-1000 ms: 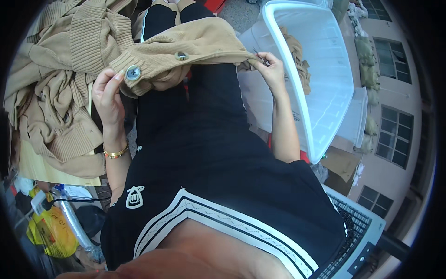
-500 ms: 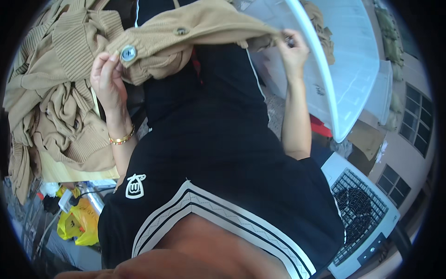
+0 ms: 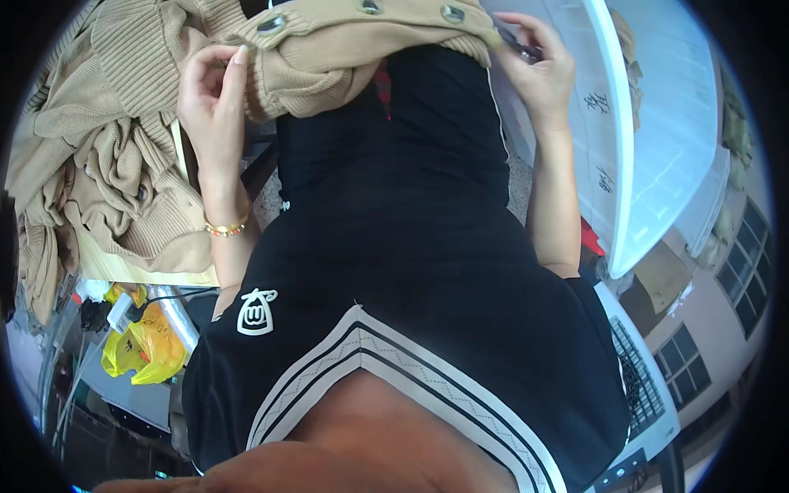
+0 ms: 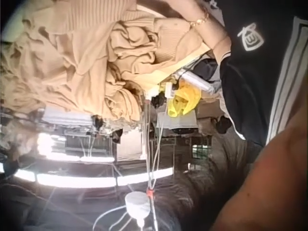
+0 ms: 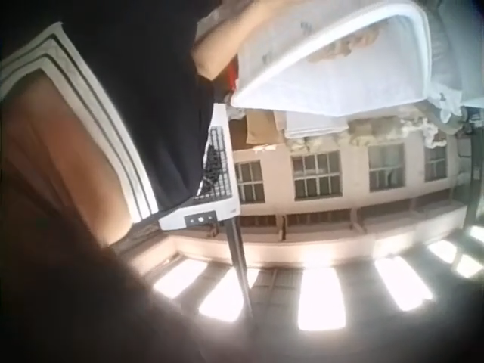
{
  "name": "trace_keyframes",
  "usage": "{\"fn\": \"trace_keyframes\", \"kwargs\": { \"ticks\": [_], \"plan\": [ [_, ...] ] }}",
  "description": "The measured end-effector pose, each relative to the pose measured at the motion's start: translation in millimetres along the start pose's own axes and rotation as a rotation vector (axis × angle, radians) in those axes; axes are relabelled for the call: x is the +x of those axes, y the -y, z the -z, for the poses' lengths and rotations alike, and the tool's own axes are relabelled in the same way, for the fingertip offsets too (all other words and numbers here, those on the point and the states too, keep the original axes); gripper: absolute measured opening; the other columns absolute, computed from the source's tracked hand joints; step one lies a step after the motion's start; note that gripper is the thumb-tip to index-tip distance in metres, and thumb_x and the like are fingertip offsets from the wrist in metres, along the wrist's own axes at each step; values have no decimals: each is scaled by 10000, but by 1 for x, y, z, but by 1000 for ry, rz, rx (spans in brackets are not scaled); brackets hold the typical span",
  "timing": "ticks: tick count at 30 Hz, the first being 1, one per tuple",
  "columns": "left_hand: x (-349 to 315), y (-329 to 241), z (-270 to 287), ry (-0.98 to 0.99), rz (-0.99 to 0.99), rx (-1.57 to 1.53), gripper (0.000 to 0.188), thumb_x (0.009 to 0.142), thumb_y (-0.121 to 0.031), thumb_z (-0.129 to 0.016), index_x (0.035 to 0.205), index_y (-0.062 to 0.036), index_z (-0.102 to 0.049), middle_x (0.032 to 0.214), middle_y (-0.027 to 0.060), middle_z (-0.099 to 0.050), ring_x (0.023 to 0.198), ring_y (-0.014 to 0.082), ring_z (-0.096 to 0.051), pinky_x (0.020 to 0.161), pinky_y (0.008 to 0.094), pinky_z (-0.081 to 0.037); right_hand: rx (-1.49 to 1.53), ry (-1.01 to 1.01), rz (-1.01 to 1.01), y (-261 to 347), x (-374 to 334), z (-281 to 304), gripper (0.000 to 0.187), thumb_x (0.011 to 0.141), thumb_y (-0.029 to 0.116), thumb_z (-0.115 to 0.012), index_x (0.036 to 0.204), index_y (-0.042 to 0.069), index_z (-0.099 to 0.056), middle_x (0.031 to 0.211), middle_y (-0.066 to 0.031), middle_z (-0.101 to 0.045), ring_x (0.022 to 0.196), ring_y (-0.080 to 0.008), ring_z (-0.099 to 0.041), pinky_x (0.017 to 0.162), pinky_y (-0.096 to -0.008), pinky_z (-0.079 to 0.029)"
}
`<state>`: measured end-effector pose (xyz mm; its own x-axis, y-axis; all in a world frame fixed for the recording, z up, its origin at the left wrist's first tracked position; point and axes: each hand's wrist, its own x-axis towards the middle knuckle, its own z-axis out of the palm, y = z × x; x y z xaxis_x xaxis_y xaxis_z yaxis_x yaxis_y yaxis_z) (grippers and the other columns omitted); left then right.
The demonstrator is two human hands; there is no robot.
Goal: Using small scissors to trim loose threads and inspect buttons on sweaters in a textile manufacturing facility.
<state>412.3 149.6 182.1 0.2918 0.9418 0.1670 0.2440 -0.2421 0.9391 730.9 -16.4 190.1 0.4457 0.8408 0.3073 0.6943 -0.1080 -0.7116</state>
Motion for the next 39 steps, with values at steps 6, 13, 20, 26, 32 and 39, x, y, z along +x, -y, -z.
{"fn": "trace_keyframes", "kwargs": {
  "ticks": [6,13,20,26,32,39],
  "plan": [
    [9,-16,-20,-34,-343,216,203,879,-88,-771,1077,-51,-747,959,20,-609,691,34,-516,620,199,-443,-64,209,538,71,53,-70,368,731,124,-776,1089,72,-707,827,-100,-622,784,-295,-638,685,-377,-501],
    [-1,-31,-26,79,-216,412,218,815,-122,-832,1020,-67,-781,855,14,-663,675,53,-576,609,199,-469,-12,328,569,59,49,-59,270,773,81,-810,1021,32,-715,824,-73,-628,753,-227,-627,656,-323,-486],
    [-20,-20,-20,109,-205,311,133,871,-59,-762,997,-17,-754,929,95,-732,744,140,-701,679,240,-560,92,380,598,55,3,-81,215,738,116,-746,943,133,-685,867,3,-631,773,-183,-650,580,-313,-508],
    [-35,-8,-18,23,-6,83,134,901,-53,-741,1023,-2,-760,928,92,-740,801,104,-678,728,216,-527,268,622,483,46,13,-80,254,736,48,-721,986,82,-694,780,-13,-601,727,-194,-630,588,-320,-487],
    [-44,-6,-21,-47,129,-142,166,933,-45,-709,1086,4,-750,978,70,-737,862,84,-657,772,205,-515,569,772,123,84,62,-51,383,778,106,-834,1114,3,-681,960,-56,-670,866,-140,-620,735,-269,-482],
    [-43,-8,-20,-53,33,-103,167,931,-53,-712,1080,14,-747,983,84,-741,875,101,-669,790,219,-524,506,567,559,91,77,-86,313,864,129,-739,1143,2,-677,963,-118,-645,859,-275,-612,752,-344,-487]
  ]
}}
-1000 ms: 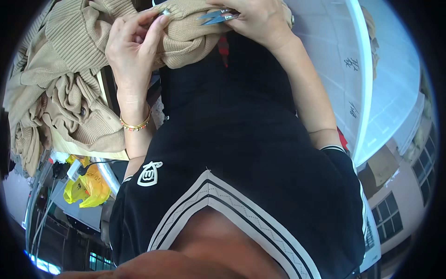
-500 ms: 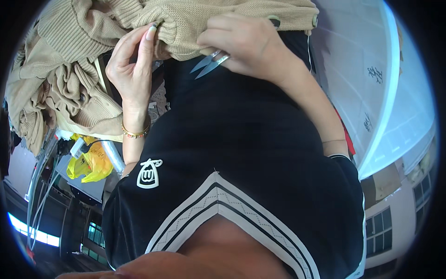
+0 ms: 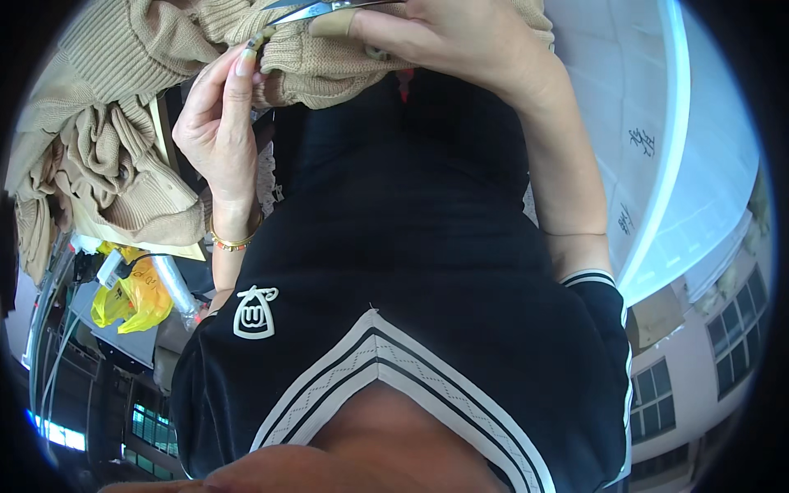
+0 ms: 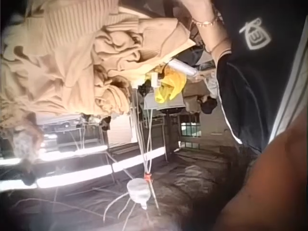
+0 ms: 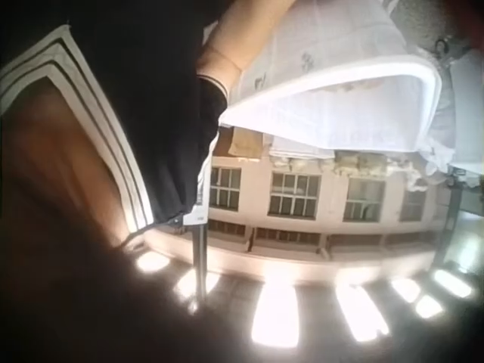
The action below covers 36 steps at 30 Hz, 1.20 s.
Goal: Using small scissors to trim loose threads and inspect buttons on sweaters in a textile manufacturing facility.
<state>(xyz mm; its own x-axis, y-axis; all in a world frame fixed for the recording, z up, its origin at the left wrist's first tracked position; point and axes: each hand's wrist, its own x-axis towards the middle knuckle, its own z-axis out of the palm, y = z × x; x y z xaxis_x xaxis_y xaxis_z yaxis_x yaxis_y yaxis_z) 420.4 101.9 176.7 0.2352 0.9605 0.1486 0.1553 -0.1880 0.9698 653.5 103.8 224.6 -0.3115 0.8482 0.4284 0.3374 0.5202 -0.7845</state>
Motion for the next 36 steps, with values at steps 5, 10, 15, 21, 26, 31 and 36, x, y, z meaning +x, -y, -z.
{"fn": "trace_keyframes", "kwargs": {
  "ticks": [5,10,15,21,26,31,36],
  "plan": [
    [0,3,-2,-37,-51,-26,163,930,-35,-707,1079,19,-744,999,97,-740,895,115,-674,808,230,-528,-331,153,-42,3,1,3,334,839,140,-748,1152,35,-694,918,-99,-615,823,-261,-598,714,-352,-467],
    [-4,6,-3,-89,-19,-91,167,931,-12,-697,1087,34,-735,1029,113,-735,917,122,-675,830,238,-531,-369,156,-39,5,6,-1,353,820,153,-760,1151,45,-703,888,-82,-602,800,-254,-589,687,-341,-456],
    [-3,3,-3,-107,44,-185,174,934,-9,-694,1098,39,-729,1046,115,-732,941,125,-675,856,238,-529,-266,108,-95,8,7,1,331,827,177,-762,1132,58,-715,863,-66,-587,775,-236,-567,663,-341,-432],
    [-4,2,-5,-124,2,-201,172,937,-5,-688,1099,33,-731,1062,118,-727,943,120,-671,846,233,-531,-443,128,-65,17,11,0,313,828,191,-765,1108,58,-724,840,-58,-566,750,-223,-548,652,-327,-412],
    [-5,3,-4,-127,-5,-208,182,938,-16,-692,1110,33,-729,1066,112,-723,937,109,-666,836,227,-530,-432,128,-55,17,13,-2,302,820,202,-770,1087,67,-730,828,-49,-569,734,-224,-545,637,-332,-412],
    [-2,5,-6,-108,5,-266,187,940,-28,-696,1114,29,-730,1053,104,-723,927,103,-663,826,221,-528,-494,130,-59,22,16,3,289,807,209,-778,1061,80,-735,823,-43,-579,720,-225,-549,617,-339,-413],
    [-7,6,-1,-128,82,-284,185,939,-44,-702,1109,24,-734,1041,95,-726,926,99,-664,820,217,-526,-498,131,-19,18,16,-5,277,800,209,-783,1045,88,-737,846,-42,-602,715,-222,-555,608,-337,-416]
  ]
}}
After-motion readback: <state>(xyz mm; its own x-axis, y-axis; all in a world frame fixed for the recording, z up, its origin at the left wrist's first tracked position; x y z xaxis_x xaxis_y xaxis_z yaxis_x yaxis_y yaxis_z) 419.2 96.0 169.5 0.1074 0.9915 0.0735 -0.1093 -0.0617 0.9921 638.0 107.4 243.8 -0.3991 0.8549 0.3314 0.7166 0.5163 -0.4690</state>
